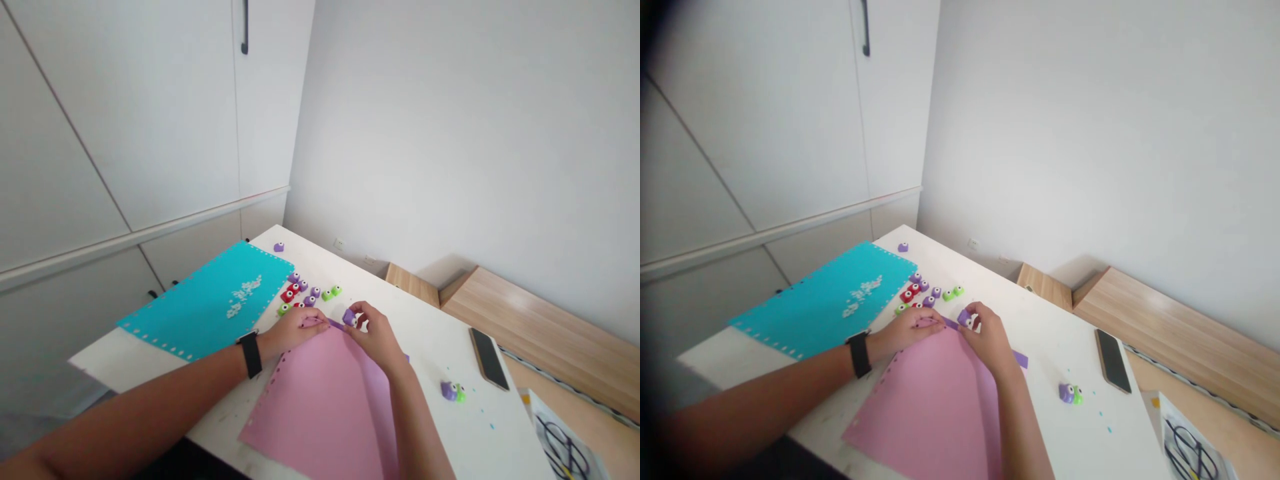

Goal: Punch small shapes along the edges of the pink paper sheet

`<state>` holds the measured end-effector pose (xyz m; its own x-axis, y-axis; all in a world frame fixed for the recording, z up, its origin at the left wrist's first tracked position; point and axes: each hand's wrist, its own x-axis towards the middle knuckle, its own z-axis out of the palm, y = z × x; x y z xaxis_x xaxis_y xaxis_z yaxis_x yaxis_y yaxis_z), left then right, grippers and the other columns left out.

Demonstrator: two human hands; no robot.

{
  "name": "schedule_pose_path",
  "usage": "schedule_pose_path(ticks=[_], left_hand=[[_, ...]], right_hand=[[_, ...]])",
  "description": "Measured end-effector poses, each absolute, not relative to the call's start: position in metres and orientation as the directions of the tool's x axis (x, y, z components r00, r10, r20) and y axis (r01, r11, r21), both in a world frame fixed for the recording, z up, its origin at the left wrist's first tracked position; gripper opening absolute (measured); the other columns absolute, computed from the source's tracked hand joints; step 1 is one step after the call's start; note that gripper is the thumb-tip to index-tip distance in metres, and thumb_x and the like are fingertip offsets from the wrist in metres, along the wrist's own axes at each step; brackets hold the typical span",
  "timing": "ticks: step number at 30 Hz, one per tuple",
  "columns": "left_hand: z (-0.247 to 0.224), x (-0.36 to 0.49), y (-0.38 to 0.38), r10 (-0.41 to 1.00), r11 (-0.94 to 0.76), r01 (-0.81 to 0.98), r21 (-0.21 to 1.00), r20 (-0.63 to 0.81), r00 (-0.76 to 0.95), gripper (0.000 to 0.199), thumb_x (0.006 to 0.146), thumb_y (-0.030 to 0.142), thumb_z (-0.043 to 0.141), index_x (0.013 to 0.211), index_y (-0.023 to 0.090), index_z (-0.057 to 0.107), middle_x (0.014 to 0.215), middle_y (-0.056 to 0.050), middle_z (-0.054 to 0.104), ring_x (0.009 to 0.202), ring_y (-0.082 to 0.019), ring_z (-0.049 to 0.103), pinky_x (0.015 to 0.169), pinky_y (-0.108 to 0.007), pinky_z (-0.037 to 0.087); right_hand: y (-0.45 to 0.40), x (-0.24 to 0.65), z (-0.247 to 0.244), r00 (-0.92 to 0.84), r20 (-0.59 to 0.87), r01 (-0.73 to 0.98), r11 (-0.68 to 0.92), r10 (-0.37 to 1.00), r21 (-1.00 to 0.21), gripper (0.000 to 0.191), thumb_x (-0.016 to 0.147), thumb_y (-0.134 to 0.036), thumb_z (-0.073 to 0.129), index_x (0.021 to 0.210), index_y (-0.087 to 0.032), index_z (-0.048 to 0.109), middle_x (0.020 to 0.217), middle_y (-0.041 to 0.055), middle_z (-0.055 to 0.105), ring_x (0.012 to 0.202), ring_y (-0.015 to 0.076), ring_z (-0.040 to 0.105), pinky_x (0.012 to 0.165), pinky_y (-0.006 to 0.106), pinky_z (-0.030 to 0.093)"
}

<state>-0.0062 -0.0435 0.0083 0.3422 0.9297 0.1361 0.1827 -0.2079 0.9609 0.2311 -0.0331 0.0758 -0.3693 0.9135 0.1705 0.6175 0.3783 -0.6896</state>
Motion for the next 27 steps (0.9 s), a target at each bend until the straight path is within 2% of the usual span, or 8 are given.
schedule_pose_path(ticks=[6, 16, 21, 27], left_hand=[[0.01, -0.005, -0.044, 0.932, -0.235, 0.187, 0.954, 0.167, 0.32, 0.031, 0.091, 0.043, 0.064, 0.101, 0.016, 0.075, 0.099, -0.008, 0.077, 0.092, -0.022, 0.071, 0.086, -0.032, 0.055], [0.003, -0.005, -0.043, 0.918, -0.314, 0.267, 0.911, 0.219, 0.33, 0.027, 0.092, 0.04, 0.063, 0.1, 0.017, 0.076, 0.099, -0.006, 0.077, 0.093, -0.02, 0.071, 0.086, -0.028, 0.053], [0.008, -0.005, -0.045, 0.92, -0.328, 0.297, 0.897, 0.231, 0.317, 0.023, 0.093, 0.037, 0.063, 0.098, 0.018, 0.075, 0.096, -0.004, 0.077, 0.09, -0.019, 0.071, 0.084, -0.027, 0.052], [0.011, -0.005, -0.045, 0.905, -0.368, 0.302, 0.879, 0.264, 0.335, 0.02, 0.093, 0.034, 0.064, 0.095, 0.017, 0.075, 0.094, -0.003, 0.077, 0.089, -0.018, 0.07, 0.083, -0.027, 0.051]], right_hand=[[-0.039, 0.22, 0.062, -0.392, 0.176, 0.715, 0.419, 0.903, -0.559, 0.029, 0.078, -0.022, 0.069, 0.106, -0.026, 0.062, 0.097, 0.0034, 0.068, 0.078, 0.0204, 0.062, 0.074, 0.031, 0.048], [-0.054, 0.211, 0.072, -0.462, 0.172, 0.786, 0.492, 0.87, -0.376, 0.03, 0.087, -0.016, 0.06, 0.117, -0.022, 0.058, 0.105, 0.0071, 0.067, 0.095, 0.0222, 0.065, 0.082, 0.029, 0.047], [-0.057, 0.208, 0.076, -0.473, 0.159, 0.824, 0.499, 0.867, -0.27, 0.033, 0.087, -0.012, 0.058, 0.117, -0.023, 0.059, 0.107, 0.0067, 0.067, 0.096, 0.0214, 0.065, 0.08, 0.028, 0.047], [-0.06, 0.205, 0.078, -0.497, 0.126, 0.817, 0.512, 0.859, -0.268, 0.039, 0.086, -0.009, 0.056, 0.122, -0.024, 0.058, 0.113, 0.0068, 0.065, 0.1, 0.0207, 0.065, 0.085, 0.027, 0.048]])
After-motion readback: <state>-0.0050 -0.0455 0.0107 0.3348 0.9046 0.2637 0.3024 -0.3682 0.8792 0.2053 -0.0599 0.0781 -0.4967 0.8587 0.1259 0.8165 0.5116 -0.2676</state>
